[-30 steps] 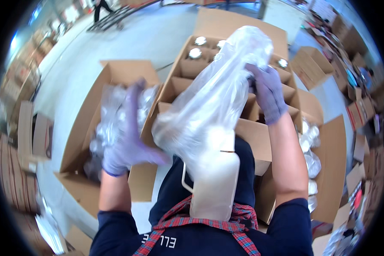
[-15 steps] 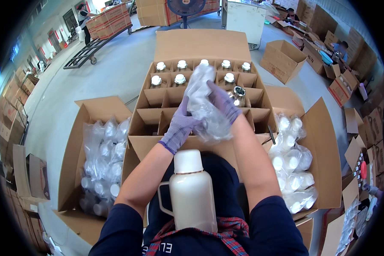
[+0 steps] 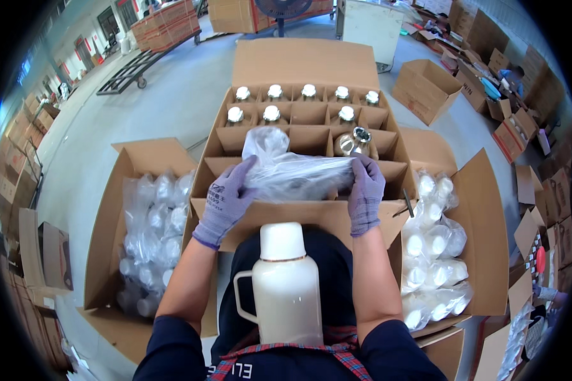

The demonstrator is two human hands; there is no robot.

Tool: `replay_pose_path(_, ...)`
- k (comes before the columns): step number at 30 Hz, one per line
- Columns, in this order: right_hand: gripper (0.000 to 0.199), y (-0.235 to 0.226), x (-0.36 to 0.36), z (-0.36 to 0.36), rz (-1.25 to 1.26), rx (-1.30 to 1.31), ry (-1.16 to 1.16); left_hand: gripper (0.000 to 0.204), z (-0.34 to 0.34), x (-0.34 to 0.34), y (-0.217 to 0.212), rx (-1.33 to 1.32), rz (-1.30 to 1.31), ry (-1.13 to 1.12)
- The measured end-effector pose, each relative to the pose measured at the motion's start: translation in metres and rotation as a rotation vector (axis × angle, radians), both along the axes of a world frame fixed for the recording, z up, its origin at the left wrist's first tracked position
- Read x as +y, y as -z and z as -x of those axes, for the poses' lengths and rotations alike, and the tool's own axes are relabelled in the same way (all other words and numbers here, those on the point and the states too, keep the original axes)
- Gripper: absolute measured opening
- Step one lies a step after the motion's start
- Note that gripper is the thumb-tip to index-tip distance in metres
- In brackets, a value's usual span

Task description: The person assembles white thermos bottles by inserting inner liners, screwing on lids, and placing each completed unit into a plastic bag. They then place the bagged thermos into a cardboard box with dividers.

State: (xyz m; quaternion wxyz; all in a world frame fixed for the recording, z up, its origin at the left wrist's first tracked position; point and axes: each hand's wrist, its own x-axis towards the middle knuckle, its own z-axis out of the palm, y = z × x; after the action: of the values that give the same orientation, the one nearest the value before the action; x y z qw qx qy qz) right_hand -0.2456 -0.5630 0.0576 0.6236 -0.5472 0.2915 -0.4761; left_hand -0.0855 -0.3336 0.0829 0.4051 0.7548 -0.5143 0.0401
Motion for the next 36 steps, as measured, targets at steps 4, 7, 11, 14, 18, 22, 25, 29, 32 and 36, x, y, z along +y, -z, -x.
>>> replay_pose_path(4,0.018,0.037,0.038,0.007,-0.554,-0.436,-0.465,0.062,-0.013,0.035,0.062,-0.363,0.179,-0.476)
replay_pose_path(7,0.045,0.025,0.062,0.010,0.035,-0.057,-0.328,0.051,-0.008,0.046,0.085,0.333,0.371,-0.329)
replay_pose_path(11,0.079,-0.034,0.086,0.007,0.917,0.401,-0.506,0.046,0.013,0.034,0.048,0.575,0.454,-0.223)
replay_pose_path(14,0.053,-0.016,0.042,-0.008,0.854,0.757,-0.352,0.051,0.022,0.033,0.016,0.356,0.413,-0.200)
replay_pose_path(18,0.022,0.031,0.034,-0.005,0.471,0.196,0.136,0.060,0.017,0.046,0.035,-0.231,0.104,-0.426)
replay_pose_path(22,0.025,0.065,0.080,0.014,-0.431,-0.334,-0.369,0.052,0.031,0.054,0.075,0.707,0.611,-0.255)
replay_pose_path(25,0.030,0.050,0.090,0.039,0.190,0.244,-0.519,0.038,0.069,0.081,0.079,1.305,0.719,0.079)
replay_pose_path(29,0.027,0.031,0.117,0.076,0.518,0.276,-0.504,0.029,0.091,0.110,0.067,0.664,0.212,-0.120)
replay_pose_path(32,0.019,0.047,0.138,0.126,0.773,0.340,-0.329,0.034,0.116,0.145,0.065,-0.011,0.015,-0.216)
replay_pose_path(36,0.021,0.068,0.172,0.212,0.716,0.502,-0.610,0.050,0.190,0.196,0.083,0.012,-0.062,-0.217)
